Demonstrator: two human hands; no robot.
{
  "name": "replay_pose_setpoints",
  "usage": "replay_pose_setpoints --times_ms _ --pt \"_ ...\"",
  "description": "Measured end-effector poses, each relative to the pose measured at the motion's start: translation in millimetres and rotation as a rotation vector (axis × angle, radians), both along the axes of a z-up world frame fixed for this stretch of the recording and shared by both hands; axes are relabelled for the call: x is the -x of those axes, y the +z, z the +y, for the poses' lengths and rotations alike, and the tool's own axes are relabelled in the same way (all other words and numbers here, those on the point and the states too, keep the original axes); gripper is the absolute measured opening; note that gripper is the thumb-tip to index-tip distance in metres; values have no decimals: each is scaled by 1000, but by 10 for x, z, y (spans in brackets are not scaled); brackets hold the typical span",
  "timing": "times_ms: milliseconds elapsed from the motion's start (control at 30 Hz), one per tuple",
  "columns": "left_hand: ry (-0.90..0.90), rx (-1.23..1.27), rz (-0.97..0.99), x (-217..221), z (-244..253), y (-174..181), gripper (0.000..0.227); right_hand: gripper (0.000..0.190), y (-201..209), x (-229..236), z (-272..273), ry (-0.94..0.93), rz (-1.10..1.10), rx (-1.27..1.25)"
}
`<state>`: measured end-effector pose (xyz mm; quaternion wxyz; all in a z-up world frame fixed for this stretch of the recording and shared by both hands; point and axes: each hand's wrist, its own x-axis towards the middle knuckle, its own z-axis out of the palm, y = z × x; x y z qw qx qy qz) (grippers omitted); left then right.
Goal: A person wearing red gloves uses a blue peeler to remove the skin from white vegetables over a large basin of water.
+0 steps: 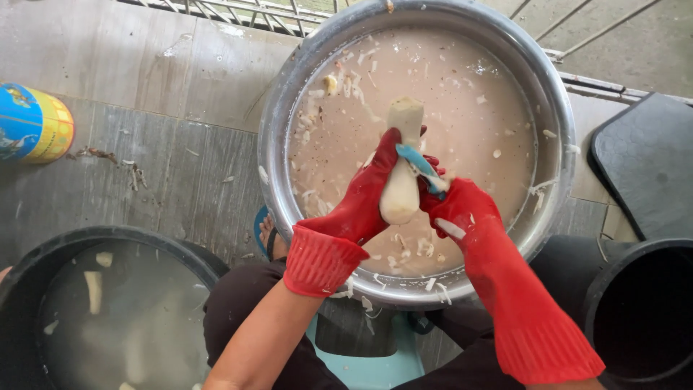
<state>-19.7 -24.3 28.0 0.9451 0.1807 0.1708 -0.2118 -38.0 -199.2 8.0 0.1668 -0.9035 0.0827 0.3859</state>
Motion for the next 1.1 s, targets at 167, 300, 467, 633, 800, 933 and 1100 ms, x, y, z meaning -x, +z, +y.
replay_pose_setpoints --times_ms 167,300,467,633,800,933,1100 --pt "-182 659 -147 -204 80 -1260 50 11 739 -223 424 -239 131 -30" --pt "-129 0 -92 -25 137 -221 47 21 301 -63 226 17 21 40" --pt "-150 133 -13 53 124 -279 64 41 75 359 -215 182 -108 93" --pt "-453 134 234 143 170 -21 78 37 8 -140 -429 126 -96 118" --pt "-476 78 169 59 208 292 70 35 -6 -187 -499 120 -90 138" --pt "-488 -39 191 -4 189 367 46 34 -4 -153 -394 99 -83 161" --pt "-500 -103 223 -23 269 366 40 31 119 -218 -225 26 -59 91"
